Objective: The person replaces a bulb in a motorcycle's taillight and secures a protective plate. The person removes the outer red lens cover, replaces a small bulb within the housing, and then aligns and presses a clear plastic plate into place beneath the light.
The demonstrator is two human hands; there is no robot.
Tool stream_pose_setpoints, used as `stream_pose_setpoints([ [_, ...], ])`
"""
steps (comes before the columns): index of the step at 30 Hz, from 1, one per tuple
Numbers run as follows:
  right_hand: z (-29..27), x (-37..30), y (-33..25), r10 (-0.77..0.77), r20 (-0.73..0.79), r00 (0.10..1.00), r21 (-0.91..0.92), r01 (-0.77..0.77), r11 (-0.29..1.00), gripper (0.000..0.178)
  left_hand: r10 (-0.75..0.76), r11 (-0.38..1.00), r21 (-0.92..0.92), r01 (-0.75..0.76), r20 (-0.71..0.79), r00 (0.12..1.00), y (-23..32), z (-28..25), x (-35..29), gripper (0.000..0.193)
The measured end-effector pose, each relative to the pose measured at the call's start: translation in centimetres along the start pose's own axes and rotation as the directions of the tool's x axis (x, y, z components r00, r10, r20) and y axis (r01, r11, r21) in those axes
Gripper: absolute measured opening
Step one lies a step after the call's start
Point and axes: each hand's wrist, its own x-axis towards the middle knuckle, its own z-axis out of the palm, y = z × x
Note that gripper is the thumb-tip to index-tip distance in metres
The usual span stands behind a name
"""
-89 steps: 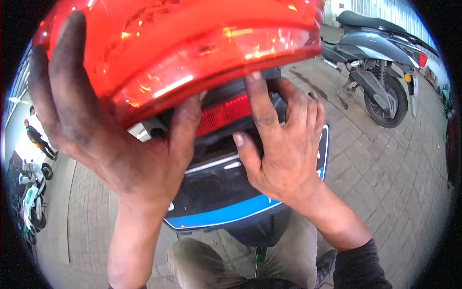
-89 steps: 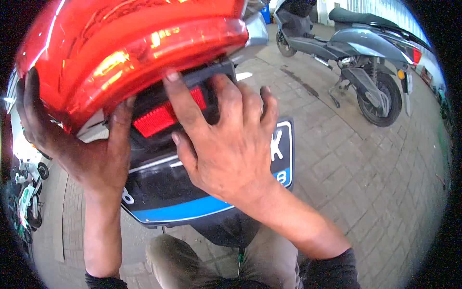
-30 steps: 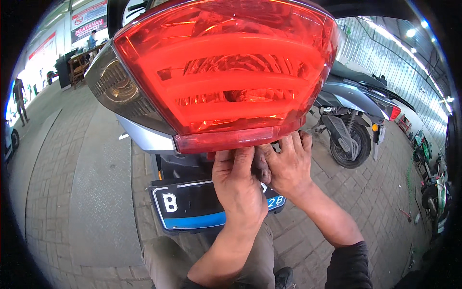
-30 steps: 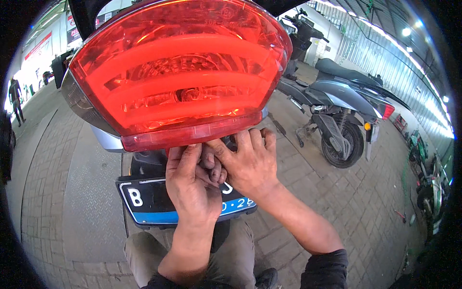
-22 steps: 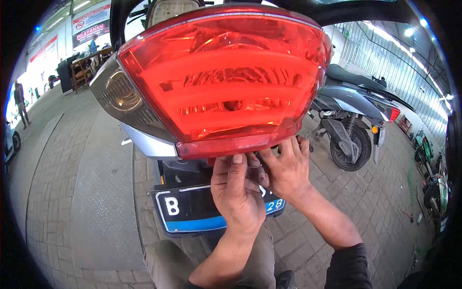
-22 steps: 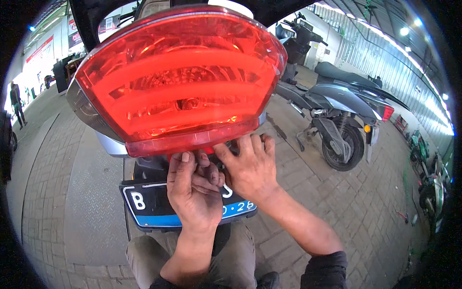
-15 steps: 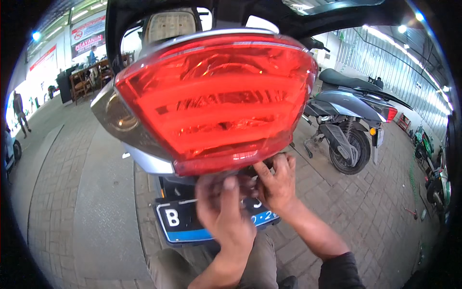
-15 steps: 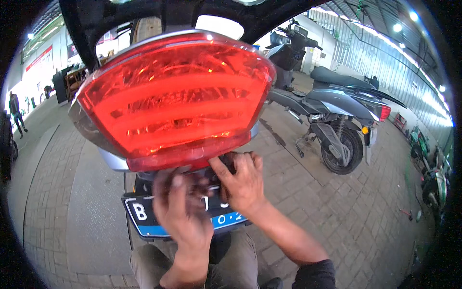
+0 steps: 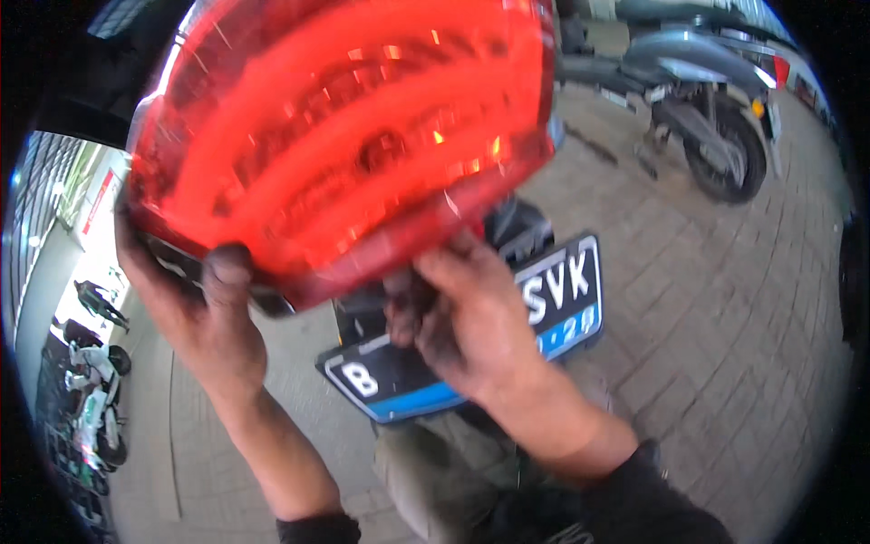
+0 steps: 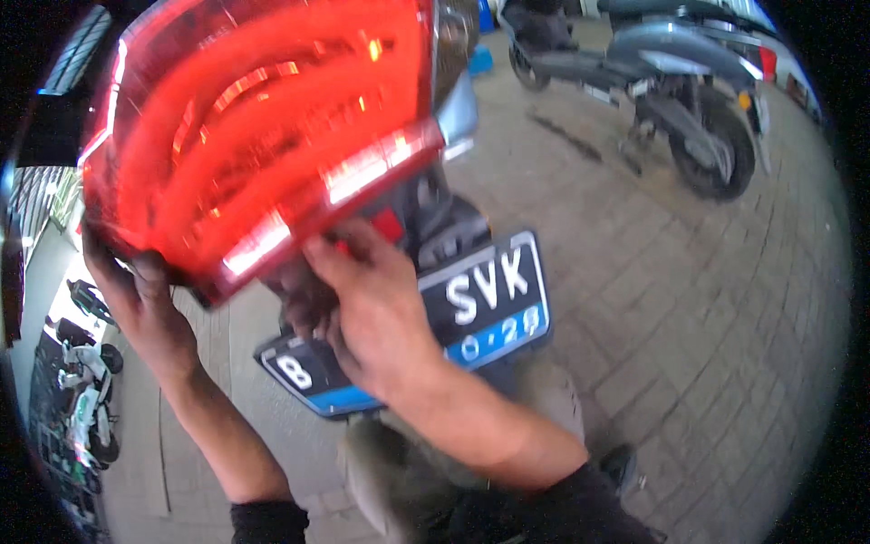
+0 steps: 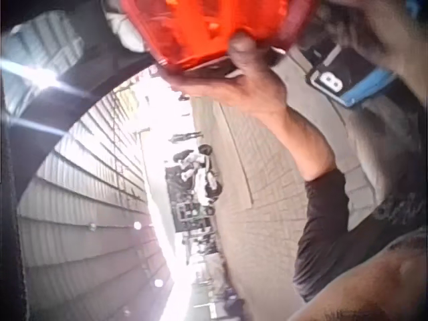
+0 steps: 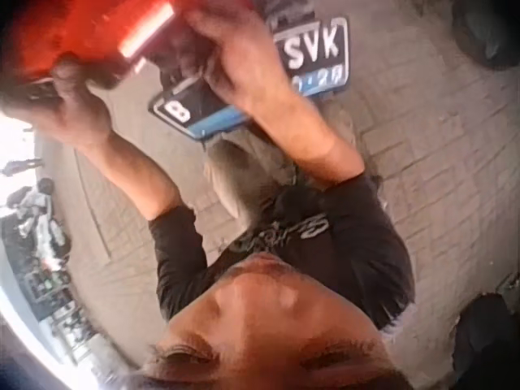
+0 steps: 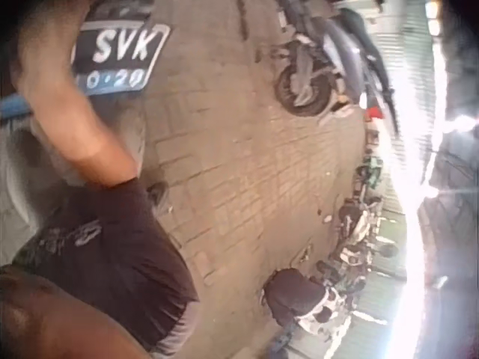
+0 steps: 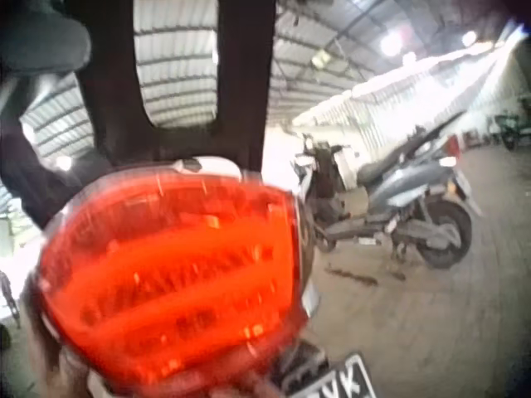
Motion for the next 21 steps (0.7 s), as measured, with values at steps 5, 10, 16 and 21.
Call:
stream_pose_setpoints([
  [5,1.0,0.4,0.0,-0.070,-0.010,0.997,-0.127,0.069,0.990,0.014,0.030,0.999,-0.025,-0.031,-0.042,0.999,-0.5,-0.1,0.6,0.063],
  [10,1.2,1.1,-0.3,-0.011,-0.051,0.999,-0.088,0.006,0.996,0.011,-0.029,0.985,-0.164,0.058,0.172,0.985,0.3,-1.1,0.8,0.074],
  [16,0.7,1.9,-0.8,-0.092,0.053,0.994,-0.253,0.103,0.962,0.012,-0.054,0.987,-0.141,0.082,0.189,0.980,0.2,-0.9,2.3,0.093],
  [21,1.2,0.8,-0.7,-0.114,0.019,0.993,-0.338,0.114,0.934,0.012,-0.047,0.987,-0.148,0.064,0.119,0.992,0.4,-0.9,1.6,0.074],
])
